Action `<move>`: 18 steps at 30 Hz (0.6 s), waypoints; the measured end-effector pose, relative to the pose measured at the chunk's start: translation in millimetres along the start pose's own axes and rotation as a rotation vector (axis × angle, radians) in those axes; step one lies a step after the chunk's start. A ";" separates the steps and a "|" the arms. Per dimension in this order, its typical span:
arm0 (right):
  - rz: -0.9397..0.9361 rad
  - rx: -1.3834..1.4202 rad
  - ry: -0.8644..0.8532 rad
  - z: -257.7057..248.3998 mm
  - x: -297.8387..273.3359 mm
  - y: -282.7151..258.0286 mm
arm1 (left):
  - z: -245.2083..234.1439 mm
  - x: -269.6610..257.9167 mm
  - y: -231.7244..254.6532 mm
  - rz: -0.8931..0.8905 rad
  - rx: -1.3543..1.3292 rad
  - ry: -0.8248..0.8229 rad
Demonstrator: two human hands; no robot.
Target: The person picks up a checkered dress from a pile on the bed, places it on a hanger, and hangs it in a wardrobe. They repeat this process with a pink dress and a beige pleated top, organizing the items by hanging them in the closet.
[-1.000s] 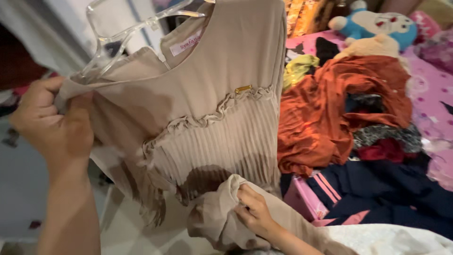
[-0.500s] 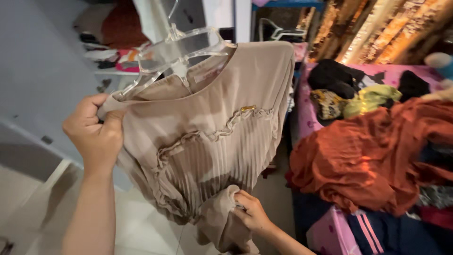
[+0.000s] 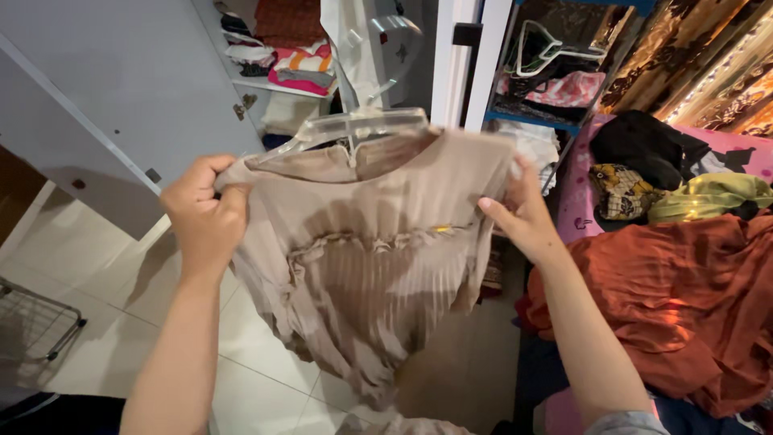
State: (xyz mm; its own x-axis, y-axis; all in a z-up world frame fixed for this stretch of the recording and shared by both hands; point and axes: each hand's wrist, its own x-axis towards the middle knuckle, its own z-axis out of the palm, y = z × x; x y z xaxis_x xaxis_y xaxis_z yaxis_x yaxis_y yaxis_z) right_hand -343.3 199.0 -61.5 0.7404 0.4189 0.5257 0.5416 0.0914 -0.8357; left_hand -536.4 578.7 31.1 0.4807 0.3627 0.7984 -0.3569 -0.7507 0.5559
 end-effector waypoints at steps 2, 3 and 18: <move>0.122 0.066 -0.026 3.0 -7.5 21.5 | 1.1 -3.8 -0.5 -0.035 -0.005 -0.012; 0.137 0.074 -0.016 7.2 -19.4 29.6 | 1.5 -4.6 -0.1 -0.041 0.009 -0.023; 0.092 0.623 0.412 -28.5 -52.6 -56.0 | 47.3 26.0 23.3 0.219 -0.130 -0.153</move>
State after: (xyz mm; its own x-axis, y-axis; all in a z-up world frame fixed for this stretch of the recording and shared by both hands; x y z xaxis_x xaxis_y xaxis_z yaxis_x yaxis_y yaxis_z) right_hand -401.3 146.1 -37.8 0.9272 0.0886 0.3639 0.2353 0.6180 -0.7501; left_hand -494.4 544.5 53.9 0.4922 0.1048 0.8641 -0.5603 -0.7216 0.4067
